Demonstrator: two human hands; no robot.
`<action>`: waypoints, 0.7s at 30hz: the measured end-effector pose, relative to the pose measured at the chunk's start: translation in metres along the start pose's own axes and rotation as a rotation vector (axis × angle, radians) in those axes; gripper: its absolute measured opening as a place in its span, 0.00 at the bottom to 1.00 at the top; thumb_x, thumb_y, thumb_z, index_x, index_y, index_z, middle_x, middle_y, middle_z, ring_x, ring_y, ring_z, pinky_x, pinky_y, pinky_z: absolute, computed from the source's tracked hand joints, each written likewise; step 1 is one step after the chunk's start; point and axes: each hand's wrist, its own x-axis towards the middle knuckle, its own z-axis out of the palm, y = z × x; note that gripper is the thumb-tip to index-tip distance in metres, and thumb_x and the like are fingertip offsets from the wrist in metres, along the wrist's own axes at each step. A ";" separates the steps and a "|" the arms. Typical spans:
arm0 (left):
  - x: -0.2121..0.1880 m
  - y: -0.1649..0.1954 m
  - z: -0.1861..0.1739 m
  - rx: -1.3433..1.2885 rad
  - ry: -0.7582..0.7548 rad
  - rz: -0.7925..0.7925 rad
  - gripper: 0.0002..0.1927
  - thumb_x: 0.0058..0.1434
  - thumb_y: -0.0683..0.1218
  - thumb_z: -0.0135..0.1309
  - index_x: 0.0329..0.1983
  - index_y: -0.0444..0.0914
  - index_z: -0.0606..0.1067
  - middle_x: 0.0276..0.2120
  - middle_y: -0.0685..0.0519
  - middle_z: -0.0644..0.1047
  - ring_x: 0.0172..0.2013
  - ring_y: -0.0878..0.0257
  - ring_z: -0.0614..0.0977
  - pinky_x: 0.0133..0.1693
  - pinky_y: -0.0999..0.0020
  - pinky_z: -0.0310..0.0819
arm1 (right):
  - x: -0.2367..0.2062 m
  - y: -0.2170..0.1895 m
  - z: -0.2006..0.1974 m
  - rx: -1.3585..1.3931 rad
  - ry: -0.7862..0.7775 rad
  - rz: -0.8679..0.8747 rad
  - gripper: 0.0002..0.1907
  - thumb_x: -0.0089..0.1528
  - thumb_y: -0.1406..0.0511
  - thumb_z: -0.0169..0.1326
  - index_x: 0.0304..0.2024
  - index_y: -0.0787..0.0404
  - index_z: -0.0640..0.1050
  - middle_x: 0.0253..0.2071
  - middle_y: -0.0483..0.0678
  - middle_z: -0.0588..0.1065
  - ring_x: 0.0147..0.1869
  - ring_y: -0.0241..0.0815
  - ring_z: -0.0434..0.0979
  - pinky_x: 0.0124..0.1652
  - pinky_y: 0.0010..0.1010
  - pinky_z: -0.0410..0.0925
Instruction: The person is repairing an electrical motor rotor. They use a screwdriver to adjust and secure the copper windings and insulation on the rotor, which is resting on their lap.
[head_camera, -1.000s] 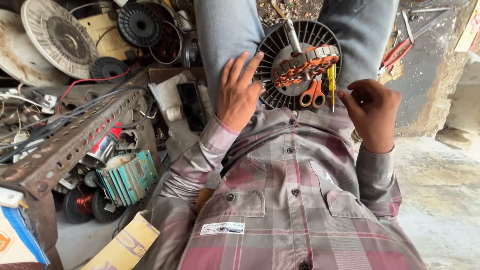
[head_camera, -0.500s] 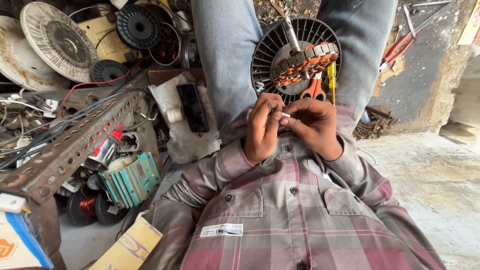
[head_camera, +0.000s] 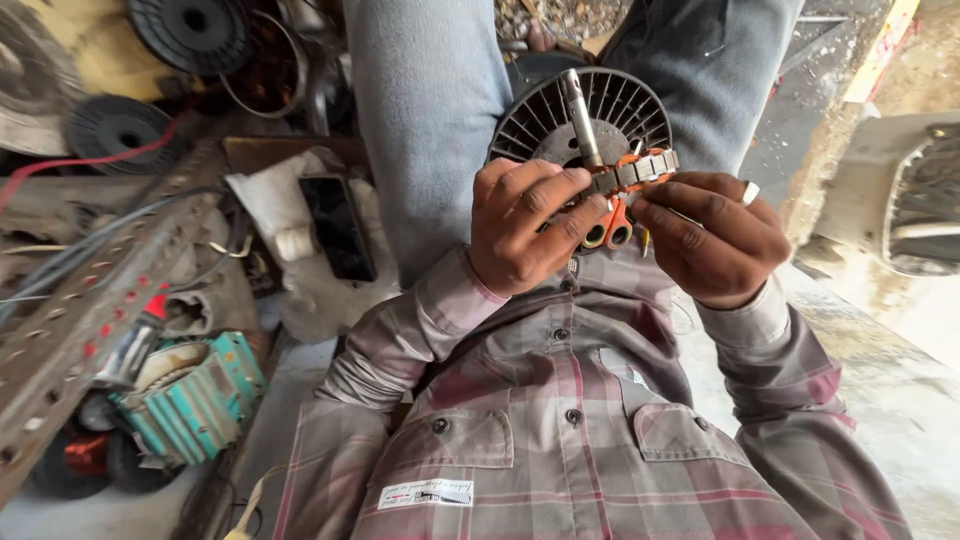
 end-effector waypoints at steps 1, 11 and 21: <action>-0.001 -0.002 0.002 -0.003 0.004 0.007 0.10 0.67 0.47 0.65 0.51 0.44 0.81 0.52 0.55 0.76 0.51 0.58 0.76 0.53 0.58 0.64 | 0.001 0.002 0.001 0.003 -0.014 0.005 0.08 0.61 0.79 0.67 0.41 0.66 0.85 0.40 0.54 0.81 0.43 0.49 0.84 0.40 0.33 0.76; -0.014 -0.013 0.013 -0.182 0.009 0.012 0.11 0.68 0.46 0.65 0.51 0.39 0.81 0.54 0.52 0.76 0.52 0.58 0.76 0.52 0.59 0.69 | 0.002 0.018 0.009 0.158 -0.084 0.021 0.06 0.57 0.78 0.63 0.34 0.66 0.84 0.32 0.55 0.80 0.35 0.48 0.83 0.32 0.30 0.76; -0.016 -0.018 0.021 -0.390 -0.043 -0.047 0.14 0.71 0.42 0.62 0.58 0.35 0.78 0.55 0.51 0.72 0.56 0.54 0.74 0.58 0.61 0.78 | 0.006 0.004 0.017 0.195 -0.008 0.217 0.08 0.56 0.81 0.61 0.35 0.68 0.83 0.32 0.56 0.79 0.35 0.47 0.82 0.34 0.31 0.75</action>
